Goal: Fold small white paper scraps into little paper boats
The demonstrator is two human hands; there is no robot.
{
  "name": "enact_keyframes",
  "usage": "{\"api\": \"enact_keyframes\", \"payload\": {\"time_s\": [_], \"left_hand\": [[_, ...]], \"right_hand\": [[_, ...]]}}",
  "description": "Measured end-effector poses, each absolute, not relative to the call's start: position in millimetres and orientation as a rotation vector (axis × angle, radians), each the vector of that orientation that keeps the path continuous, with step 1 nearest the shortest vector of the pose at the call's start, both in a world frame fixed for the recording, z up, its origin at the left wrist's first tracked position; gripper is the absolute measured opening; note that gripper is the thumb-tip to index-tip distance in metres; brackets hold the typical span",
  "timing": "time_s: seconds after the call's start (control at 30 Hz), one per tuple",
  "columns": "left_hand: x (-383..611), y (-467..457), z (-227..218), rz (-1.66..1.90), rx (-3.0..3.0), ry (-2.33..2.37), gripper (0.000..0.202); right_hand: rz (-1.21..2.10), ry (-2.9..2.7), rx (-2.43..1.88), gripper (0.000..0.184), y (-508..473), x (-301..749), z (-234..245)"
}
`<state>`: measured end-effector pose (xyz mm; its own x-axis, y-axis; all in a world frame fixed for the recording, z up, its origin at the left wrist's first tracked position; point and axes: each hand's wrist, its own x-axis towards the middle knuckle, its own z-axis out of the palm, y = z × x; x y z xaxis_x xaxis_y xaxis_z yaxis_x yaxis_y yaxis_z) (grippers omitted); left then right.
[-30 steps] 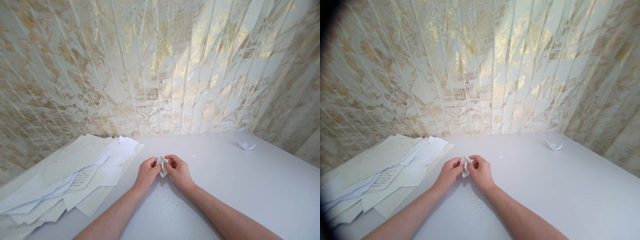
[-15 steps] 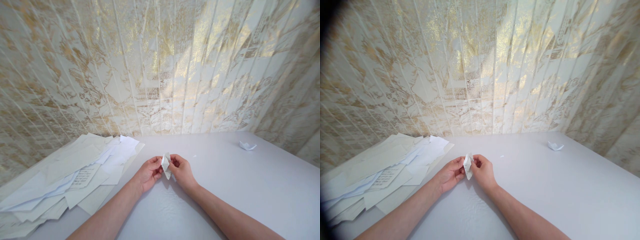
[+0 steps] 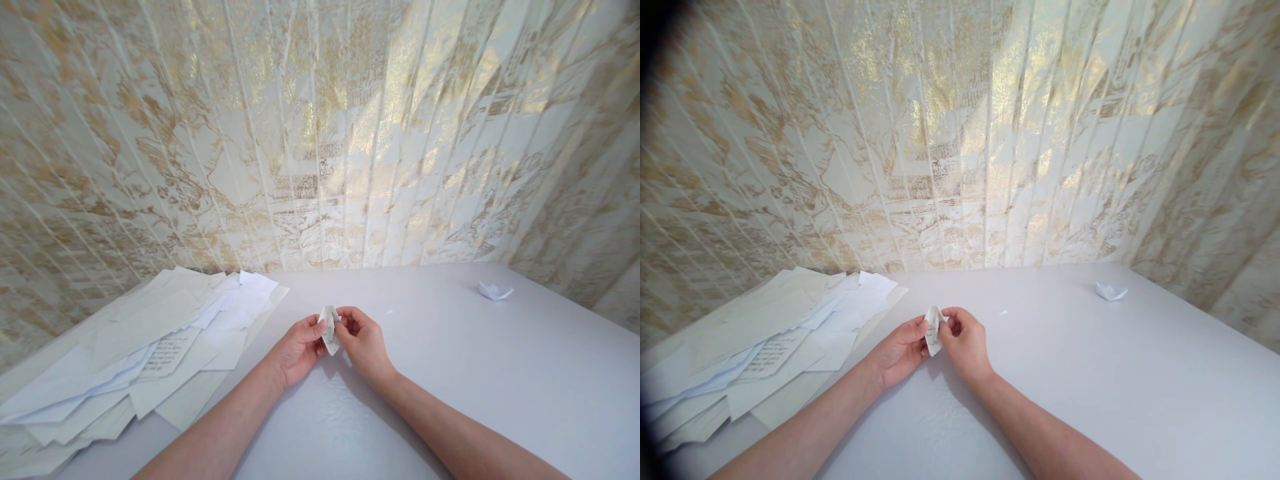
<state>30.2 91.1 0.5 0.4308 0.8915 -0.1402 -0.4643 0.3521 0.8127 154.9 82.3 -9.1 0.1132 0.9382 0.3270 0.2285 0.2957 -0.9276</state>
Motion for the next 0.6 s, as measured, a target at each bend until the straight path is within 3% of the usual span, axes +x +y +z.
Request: {"api": "enact_keyframes", "payload": {"time_s": [0.43,0.6], "left_hand": [[29.2,96.6,1.0,1.114,0.753,0.792,0.017],[25.3,95.9,5.4,1.066,0.859,0.854,0.02]], "right_hand": [[0.719,-1.484,-1.108,0.014,82.0,154.3,-15.6],[0.559,-1.601,-1.081,0.019,76.0,165.0,0.9]]}}
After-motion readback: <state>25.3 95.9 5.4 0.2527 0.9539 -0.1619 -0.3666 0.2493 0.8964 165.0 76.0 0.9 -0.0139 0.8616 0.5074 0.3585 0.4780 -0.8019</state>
